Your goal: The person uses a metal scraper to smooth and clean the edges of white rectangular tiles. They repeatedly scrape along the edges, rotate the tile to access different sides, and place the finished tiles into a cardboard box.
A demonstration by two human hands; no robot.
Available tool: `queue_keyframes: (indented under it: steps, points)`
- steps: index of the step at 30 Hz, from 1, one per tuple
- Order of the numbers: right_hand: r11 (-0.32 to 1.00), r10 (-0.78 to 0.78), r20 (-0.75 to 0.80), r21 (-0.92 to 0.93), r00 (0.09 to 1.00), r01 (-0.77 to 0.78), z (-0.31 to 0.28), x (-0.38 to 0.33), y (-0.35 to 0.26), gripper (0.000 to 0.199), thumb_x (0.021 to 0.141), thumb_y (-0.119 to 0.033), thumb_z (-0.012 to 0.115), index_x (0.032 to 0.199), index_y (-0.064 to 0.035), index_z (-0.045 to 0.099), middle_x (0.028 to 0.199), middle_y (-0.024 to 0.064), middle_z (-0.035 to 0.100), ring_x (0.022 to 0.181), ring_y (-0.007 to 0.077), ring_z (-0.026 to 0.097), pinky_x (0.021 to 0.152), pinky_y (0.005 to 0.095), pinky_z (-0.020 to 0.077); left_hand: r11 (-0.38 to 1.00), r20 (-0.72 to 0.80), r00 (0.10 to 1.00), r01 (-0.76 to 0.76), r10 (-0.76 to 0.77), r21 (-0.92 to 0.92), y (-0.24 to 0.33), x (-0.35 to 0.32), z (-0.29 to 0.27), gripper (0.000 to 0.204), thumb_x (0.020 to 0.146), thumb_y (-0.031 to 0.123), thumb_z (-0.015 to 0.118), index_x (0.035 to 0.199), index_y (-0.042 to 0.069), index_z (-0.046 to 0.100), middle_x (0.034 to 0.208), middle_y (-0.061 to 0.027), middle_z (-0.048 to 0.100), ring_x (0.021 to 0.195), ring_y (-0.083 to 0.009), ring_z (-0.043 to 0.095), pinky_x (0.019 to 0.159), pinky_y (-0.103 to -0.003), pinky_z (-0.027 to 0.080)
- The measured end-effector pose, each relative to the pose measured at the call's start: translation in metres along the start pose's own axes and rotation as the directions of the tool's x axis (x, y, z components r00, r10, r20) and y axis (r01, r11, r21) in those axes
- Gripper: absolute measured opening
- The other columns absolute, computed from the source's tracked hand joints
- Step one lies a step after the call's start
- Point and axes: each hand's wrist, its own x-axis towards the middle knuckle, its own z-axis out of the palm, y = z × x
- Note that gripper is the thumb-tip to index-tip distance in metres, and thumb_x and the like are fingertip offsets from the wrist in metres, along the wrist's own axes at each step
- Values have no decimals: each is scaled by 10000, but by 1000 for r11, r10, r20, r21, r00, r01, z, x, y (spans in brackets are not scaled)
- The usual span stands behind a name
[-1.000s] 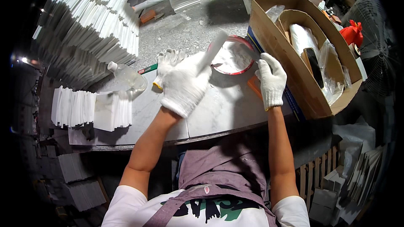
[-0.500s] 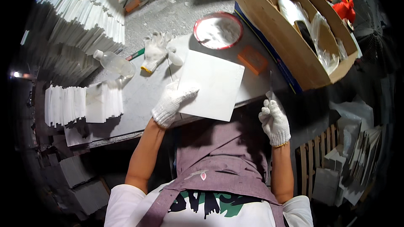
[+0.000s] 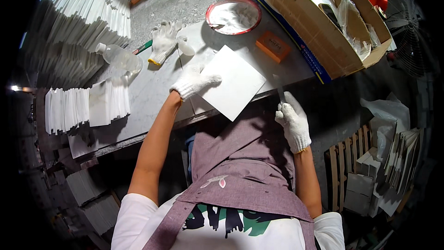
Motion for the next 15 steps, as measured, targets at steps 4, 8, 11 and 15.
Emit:
queue_keyframes:
  steps: [4, 8, 11, 15]
  points:
    - [999, -49, -52, -17, 997, 48, 19, -7, -7, 407, 929, -89, 568, 1309, 29, 482, 967, 43, 595, 785, 95, 578, 696, 230, 522, 798, -491, 786, -5, 375, 602, 24, -22, 13, 448, 716, 365, 780, 997, 34, 672, 908, -120, 683, 804, -173, 648, 703, -279, 505]
    - [994, -96, 8, -50, 995, 97, 37, -17, -11, 363, 938, -90, 561, 1274, 37, 514, 997, 71, 619, 787, 103, 586, 710, 239, 524, 988, -494, 857, -141, 150, 56, 46, -49, 38, 532, 740, 374, 789, 1087, 4, 629, 953, -113, 680, 789, -182, 653, 729, -262, 519]
    - [973, -99, 92, -201, 991, 116, 54, -27, -13, 350, 911, -58, 603, 1244, 37, 549, 1064, 91, 636, 820, 110, 602, 735, 244, 531, 766, 70, 997, 22, 31, -643, 71, -65, 73, 360, 884, 380, 661, 928, 24, 632, 719, -33, 636, 594, -86, 574, 539, -229, 479]
    - [941, -100, 52, -318, 994, 112, 40, -35, -13, 348, 896, -37, 614, 1235, 27, 566, 1080, 98, 648, 830, 114, 618, 718, 248, 537, 857, 320, 945, 111, 65, -502, 70, -62, 81, 252, 881, 298, 655, 816, 55, 641, 676, -4, 599, 575, -80, 556, 523, -219, 458]
